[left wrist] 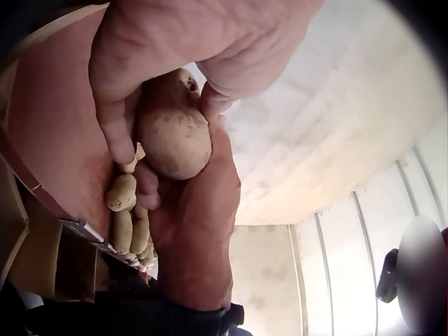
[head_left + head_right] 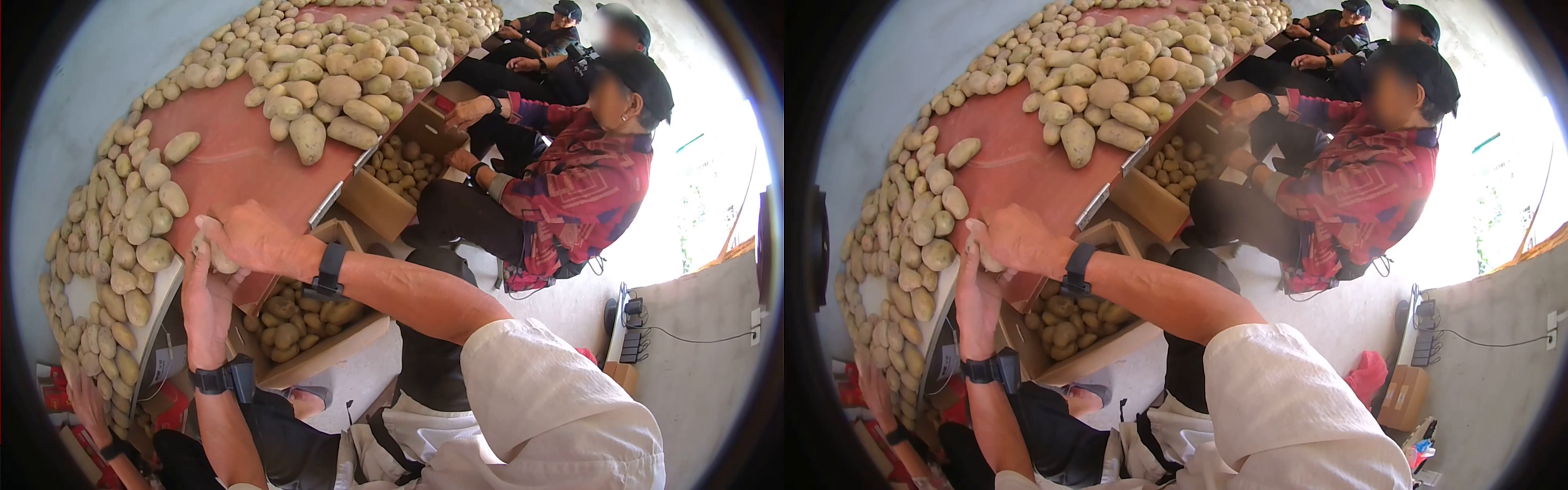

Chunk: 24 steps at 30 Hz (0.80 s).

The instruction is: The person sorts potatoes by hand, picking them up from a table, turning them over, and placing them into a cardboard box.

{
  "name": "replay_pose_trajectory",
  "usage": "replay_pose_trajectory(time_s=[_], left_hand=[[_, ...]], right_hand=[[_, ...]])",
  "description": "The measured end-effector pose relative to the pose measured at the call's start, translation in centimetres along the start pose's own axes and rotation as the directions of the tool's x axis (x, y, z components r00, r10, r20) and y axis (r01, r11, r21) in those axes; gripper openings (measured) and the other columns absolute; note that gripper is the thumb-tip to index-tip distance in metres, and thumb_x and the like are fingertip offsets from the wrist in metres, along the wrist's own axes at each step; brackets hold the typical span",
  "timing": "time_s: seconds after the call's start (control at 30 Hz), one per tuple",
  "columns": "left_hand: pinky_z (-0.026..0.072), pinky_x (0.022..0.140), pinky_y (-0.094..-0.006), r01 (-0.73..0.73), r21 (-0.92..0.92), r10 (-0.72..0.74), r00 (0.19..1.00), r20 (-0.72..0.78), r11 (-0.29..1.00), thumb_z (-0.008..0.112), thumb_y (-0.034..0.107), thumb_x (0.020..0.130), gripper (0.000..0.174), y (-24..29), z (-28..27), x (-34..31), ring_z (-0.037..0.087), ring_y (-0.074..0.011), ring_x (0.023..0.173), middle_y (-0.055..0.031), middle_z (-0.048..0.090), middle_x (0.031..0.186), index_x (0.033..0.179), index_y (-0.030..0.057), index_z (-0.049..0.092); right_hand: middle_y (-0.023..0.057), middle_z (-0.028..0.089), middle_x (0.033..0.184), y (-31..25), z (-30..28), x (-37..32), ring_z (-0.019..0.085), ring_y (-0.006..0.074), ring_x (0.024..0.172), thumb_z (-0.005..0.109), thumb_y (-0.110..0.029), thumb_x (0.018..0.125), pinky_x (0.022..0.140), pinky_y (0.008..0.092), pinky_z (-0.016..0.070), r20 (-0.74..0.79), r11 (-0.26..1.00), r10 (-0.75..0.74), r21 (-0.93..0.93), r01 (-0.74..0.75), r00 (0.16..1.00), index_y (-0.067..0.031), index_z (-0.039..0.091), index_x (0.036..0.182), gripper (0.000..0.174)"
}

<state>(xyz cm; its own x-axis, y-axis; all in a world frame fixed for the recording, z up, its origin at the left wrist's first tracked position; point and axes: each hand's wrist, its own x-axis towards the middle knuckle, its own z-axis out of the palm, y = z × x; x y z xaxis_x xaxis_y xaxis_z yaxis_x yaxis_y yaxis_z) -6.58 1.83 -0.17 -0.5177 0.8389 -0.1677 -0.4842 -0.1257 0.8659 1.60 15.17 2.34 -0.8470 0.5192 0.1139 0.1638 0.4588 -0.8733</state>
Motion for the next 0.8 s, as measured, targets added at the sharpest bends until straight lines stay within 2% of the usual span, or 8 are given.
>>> replay_pose_trajectory(time_s=[0.07,0.13,0.27,0.4,0.47,0.6,0.67,0.8], left_hand=[[0.0509,0.097,-0.0402,-0.014,-0.059,0.012,0.999,-0.035,0.998,0.050,0.034,0.109,0.044,-0.2,-0.2,0.2,0.060,-0.0200,0.120,-0.0073,0.059,0.132,0.144,0.0064,0.048],[0.0503,0.098,-0.0366,-0.017,-0.107,0.017,1.000,-0.002,0.994,0.047,0.040,0.110,0.051,-0.7,-1.3,0.7,0.056,-0.0186,0.127,-0.0051,0.053,0.144,0.150,0.0090,0.042],[0.0506,0.093,-0.0353,-0.042,-0.097,0.047,0.998,0.053,0.994,0.047,0.041,0.110,0.049,-0.4,-1.5,0.7,0.057,-0.0176,0.122,-0.0046,0.057,0.139,0.147,0.0081,0.046],[0.0513,0.088,-0.0336,-0.065,-0.069,0.063,0.998,-0.030,0.995,0.048,0.041,0.110,0.047,-0.6,-2.4,1.2,0.061,-0.0172,0.114,-0.0054,0.061,0.134,0.143,0.0070,0.051],[0.0522,0.090,-0.0340,-0.078,-0.063,0.075,0.996,-0.042,0.995,0.048,0.040,0.110,0.047,-1.0,-3.0,1.6,0.063,-0.0177,0.114,-0.0060,0.062,0.134,0.143,0.0065,0.051],[0.0537,0.098,-0.0381,-0.122,-0.051,0.113,0.980,-0.163,0.991,0.049,0.040,0.110,0.050,-0.6,-2.5,1.9,0.062,-0.0210,0.121,-0.0083,0.060,0.138,0.144,0.0048,0.050],[0.0537,0.100,-0.0395,-0.117,-0.040,0.108,0.978,-0.181,0.992,0.050,0.039,0.109,0.049,-0.6,-2.3,1.8,0.062,-0.0220,0.123,-0.0087,0.060,0.139,0.144,0.0041,0.050],[0.0547,0.083,-0.0296,-0.125,0.015,0.126,0.977,-0.174,0.992,0.056,0.034,0.108,0.044,-0.6,-1.8,1.8,0.065,-0.0195,0.113,-0.0074,0.061,0.132,0.143,0.0094,0.051]], right_hand=[[0.0276,0.067,0.078,-0.2,0.3,-0.1,0.067,0.0476,0.078,0.049,-0.036,0.104,0.073,0.0535,0.0540,-0.062,0.979,-0.089,-0.192,0.075,0.994,0.0019,0.067,0.094,0.043],[0.0272,0.067,0.078,-0.3,0.3,-0.3,0.067,0.0476,0.077,0.051,-0.035,0.104,0.071,0.0543,0.0537,-0.082,0.973,-0.124,-0.203,0.105,0.989,0.0012,0.067,0.093,0.041],[0.0265,0.067,0.074,0.0,-0.1,-0.1,0.065,0.0480,0.073,0.053,-0.032,0.103,0.067,0.0551,0.0533,-0.103,0.954,-0.204,-0.245,0.174,0.974,0.0004,0.066,0.088,0.038],[0.0276,0.068,0.080,-0.6,-0.9,-0.2,0.066,0.0476,0.080,0.055,-0.034,0.102,0.073,0.0545,0.0540,-0.047,0.961,-0.123,-0.253,0.108,0.991,0.0015,0.067,0.094,0.038],[0.0300,0.069,0.095,-0.7,-0.6,-0.3,0.067,0.0454,0.093,0.062,-0.035,0.096,0.084,0.0527,0.0536,-0.018,0.992,-0.113,-0.054,0.112,0.993,0.0040,0.066,0.109,0.041],[0.0293,0.067,0.113,0.0,-0.2,-0.6,0.065,0.0423,0.106,0.069,-0.034,0.090,0.093,0.0495,0.0516,-0.011,0.986,-0.163,-0.039,0.162,0.987,0.0033,0.062,0.124,0.051],[0.0266,0.065,0.122,0.0,-0.8,-0.3,0.064,0.0413,0.114,0.072,-0.031,0.087,0.097,0.0463,0.0510,0.036,0.996,-0.083,0.041,0.081,0.996,0.0010,0.060,0.130,0.055],[0.0249,0.066,0.123,-0.5,-2.8,-0.6,0.063,0.0415,0.116,0.069,-0.029,0.088,0.098,0.0450,0.0503,0.097,0.966,0.006,0.258,-0.031,0.995,-0.0002,0.059,0.131,0.053]])
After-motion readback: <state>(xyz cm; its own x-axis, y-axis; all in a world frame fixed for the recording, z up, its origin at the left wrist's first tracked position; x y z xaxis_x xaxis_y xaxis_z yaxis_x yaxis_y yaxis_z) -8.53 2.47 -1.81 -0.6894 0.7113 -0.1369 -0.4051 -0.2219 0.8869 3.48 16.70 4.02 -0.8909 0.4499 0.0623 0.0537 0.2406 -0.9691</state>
